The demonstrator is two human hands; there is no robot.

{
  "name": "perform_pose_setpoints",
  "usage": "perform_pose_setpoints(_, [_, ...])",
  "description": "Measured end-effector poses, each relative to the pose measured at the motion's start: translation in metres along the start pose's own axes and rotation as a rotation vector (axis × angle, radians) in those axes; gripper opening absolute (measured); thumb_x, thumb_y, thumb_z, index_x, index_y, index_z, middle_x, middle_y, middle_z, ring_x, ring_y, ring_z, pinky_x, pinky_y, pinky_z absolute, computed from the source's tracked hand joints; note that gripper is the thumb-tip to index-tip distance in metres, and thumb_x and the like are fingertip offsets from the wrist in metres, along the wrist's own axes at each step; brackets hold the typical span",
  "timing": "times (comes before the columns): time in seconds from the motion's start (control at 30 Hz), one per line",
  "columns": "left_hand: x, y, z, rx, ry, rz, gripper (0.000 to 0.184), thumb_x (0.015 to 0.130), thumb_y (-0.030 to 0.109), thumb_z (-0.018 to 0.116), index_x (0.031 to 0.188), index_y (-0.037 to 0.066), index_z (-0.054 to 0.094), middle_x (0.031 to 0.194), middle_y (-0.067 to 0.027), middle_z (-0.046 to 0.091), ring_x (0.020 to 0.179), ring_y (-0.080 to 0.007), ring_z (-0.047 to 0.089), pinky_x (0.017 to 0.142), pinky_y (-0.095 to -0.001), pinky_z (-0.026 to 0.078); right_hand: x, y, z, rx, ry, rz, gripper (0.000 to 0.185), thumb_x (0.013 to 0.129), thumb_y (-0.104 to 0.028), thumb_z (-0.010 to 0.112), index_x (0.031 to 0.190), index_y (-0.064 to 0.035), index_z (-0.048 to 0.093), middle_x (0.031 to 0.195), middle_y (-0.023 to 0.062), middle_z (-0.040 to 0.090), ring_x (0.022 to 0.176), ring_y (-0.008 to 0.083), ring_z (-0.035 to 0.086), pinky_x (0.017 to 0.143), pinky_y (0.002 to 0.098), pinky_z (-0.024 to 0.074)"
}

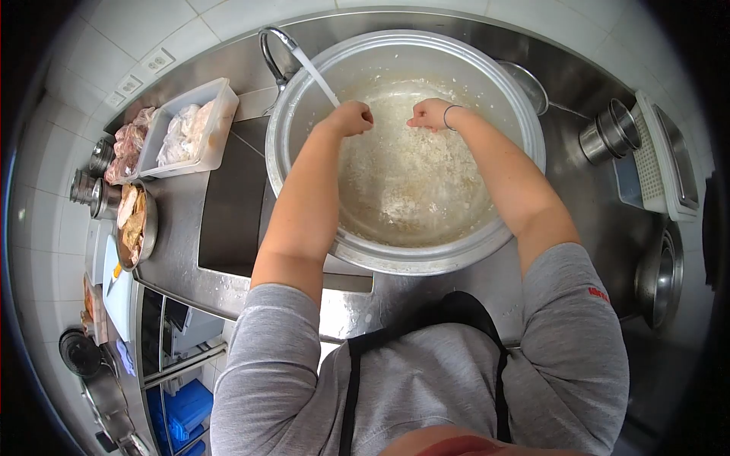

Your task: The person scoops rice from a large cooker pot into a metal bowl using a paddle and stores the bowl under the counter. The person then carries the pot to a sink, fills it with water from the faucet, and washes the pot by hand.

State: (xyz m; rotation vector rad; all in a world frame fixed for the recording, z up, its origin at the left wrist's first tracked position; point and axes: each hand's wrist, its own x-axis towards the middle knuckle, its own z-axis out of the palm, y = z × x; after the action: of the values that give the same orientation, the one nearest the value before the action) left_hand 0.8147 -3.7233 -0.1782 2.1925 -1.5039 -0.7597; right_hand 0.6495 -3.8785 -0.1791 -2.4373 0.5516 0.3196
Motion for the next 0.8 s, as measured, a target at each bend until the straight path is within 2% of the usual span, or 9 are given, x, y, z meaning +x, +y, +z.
perform_pose_setpoints(0.07, [0.001, 0.010, 0.009, 0.004, -0.061, -0.033, 0.019, 0.071, 0.020, 0.063, 0.082, 0.005, 0.060, 0.070, -0.0061, 0.060, 0.064, -0.0145, 0.058, 0.057, -0.0290, 0.045, -0.004, -0.006, 0.002, -0.049, -0.038, 0.035, 0.042, 0.078, -0.048, 0.052, 0.072, -0.0064, 0.054, 0.062, 0.0055, 0.054, 0.054, 0.0161, 0.052, 0.054, 0.0295, 0.0417])
perform_pose_setpoints(0.13, [-0.004, 0.024, 0.012, 0.009, -0.120, -0.065, 0.022, 0.074, 0.023, 0.063, 0.084, 0.004, 0.059, 0.072, -0.0041, 0.060, 0.064, -0.0127, 0.057, 0.057, -0.0278, 0.045, -0.004, -0.011, 0.003, -0.048, -0.076, 0.046, 0.045, 0.078, -0.050, 0.050, 0.072, -0.0057, 0.054, 0.062, 0.0055, 0.054, 0.054, 0.0161, 0.052, 0.054, 0.0295, 0.0419])
perform_pose_setpoints(0.2, [-0.006, 0.032, 0.013, -0.205, -0.147, -0.017, 0.024, 0.077, 0.026, 0.063, 0.086, 0.005, 0.057, 0.070, -0.0025, 0.059, 0.064, -0.0121, 0.056, 0.056, -0.0263, 0.045, -0.002, -0.014, 0.005, -0.045, -0.111, 0.058, 0.047, 0.078, -0.052, 0.049, 0.072, -0.0050, 0.054, 0.062, 0.0054, 0.054, 0.054, 0.0162, 0.051, 0.054, 0.0295, 0.0420])
perform_pose_setpoints(0.23, [-0.005, 0.033, 0.014, -0.201, -0.148, -0.016, 0.024, 0.077, 0.026, 0.063, 0.086, 0.005, 0.057, 0.070, -0.0025, 0.059, 0.064, -0.0121, 0.056, 0.056, -0.0263, 0.045, -0.001, -0.015, 0.007, -0.003, -0.100, 0.019, 0.049, 0.077, -0.053, 0.048, 0.073, -0.0046, 0.055, 0.063, 0.0055, 0.054, 0.054, 0.0165, 0.051, 0.054, 0.0296, 0.0423])
perform_pose_setpoints(0.3, [-0.004, 0.035, 0.015, -0.416, -0.242, 0.061, 0.020, 0.080, 0.024, 0.060, 0.086, 0.005, 0.055, 0.070, -0.0019, 0.058, 0.063, -0.0107, 0.056, 0.056, -0.0232, 0.045, 0.000, -0.013, 0.009, 0.042, -0.087, -0.019, 0.050, 0.077, -0.054, 0.047, 0.074, -0.0043, 0.055, 0.063, 0.0057, 0.054, 0.054, 0.0167, 0.051, 0.054, 0.0297, 0.0425])
perform_pose_setpoints(0.4, [-0.001, 0.035, 0.012, -0.512, -0.294, 0.043, 0.015, 0.084, 0.020, 0.055, 0.085, 0.005, 0.054, 0.071, -0.0025, 0.058, 0.063, -0.0093, 0.056, 0.056, -0.0213, 0.045, 0.004, -0.009, 0.010, 0.082, -0.058, -0.037, 0.053, 0.077, -0.056, 0.044, 0.075, -0.0039, 0.056, 0.065, 0.0066, 0.055, 0.056, 0.0176, 0.053, 0.055, 0.0297, 0.0432])
perform_pose_setpoints(0.57, [-0.005, 0.042, 0.009, -0.533, -0.239, 0.026, 0.016, 0.087, 0.020, 0.050, 0.089, 0.004, 0.055, 0.072, -0.0034, 0.059, 0.064, -0.0104, 0.057, 0.058, -0.0226, 0.047, 0.001, -0.012, 0.011, 0.112, -0.067, 0.037, 0.065, 0.076, -0.065, 0.035, 0.076, -0.0033, 0.056, 0.068, 0.0092, 0.056, 0.061, 0.0206, 0.054, 0.059, 0.0317, 0.0436])
perform_pose_setpoints(0.7, [-0.004, 0.039, 0.008, -0.601, -0.233, -0.007, 0.017, 0.088, 0.017, 0.046, 0.093, 0.003, 0.055, 0.076, -0.0047, 0.059, 0.069, -0.0116, 0.058, 0.063, -0.0235, 0.048, -0.004, -0.021, 0.012, -0.003, -0.055, -0.010, 0.066, 0.079, -0.063, 0.029, 0.074, -0.0032, 0.056, 0.067, 0.0107, 0.056, 0.063, 0.0236, 0.054, 0.063, 0.0333, 0.0424])
perform_pose_setpoints(0.8, [-0.004, 0.041, 0.008, -0.631, -0.199, -0.016, 0.017, 0.088, 0.013, 0.046, 0.093, 0.001, 0.056, 0.078, -0.0067, 0.060, 0.069, -0.0127, 0.058, 0.062, -0.0240, 0.049, -0.003, -0.021, 0.014, -0.028, -0.034, -0.053, 0.063, 0.084, -0.058, 0.026, 0.072, -0.0034, 0.054, 0.066, 0.0109, 0.055, 0.064, 0.0254, 0.052, 0.065, 0.0345, 0.0408])
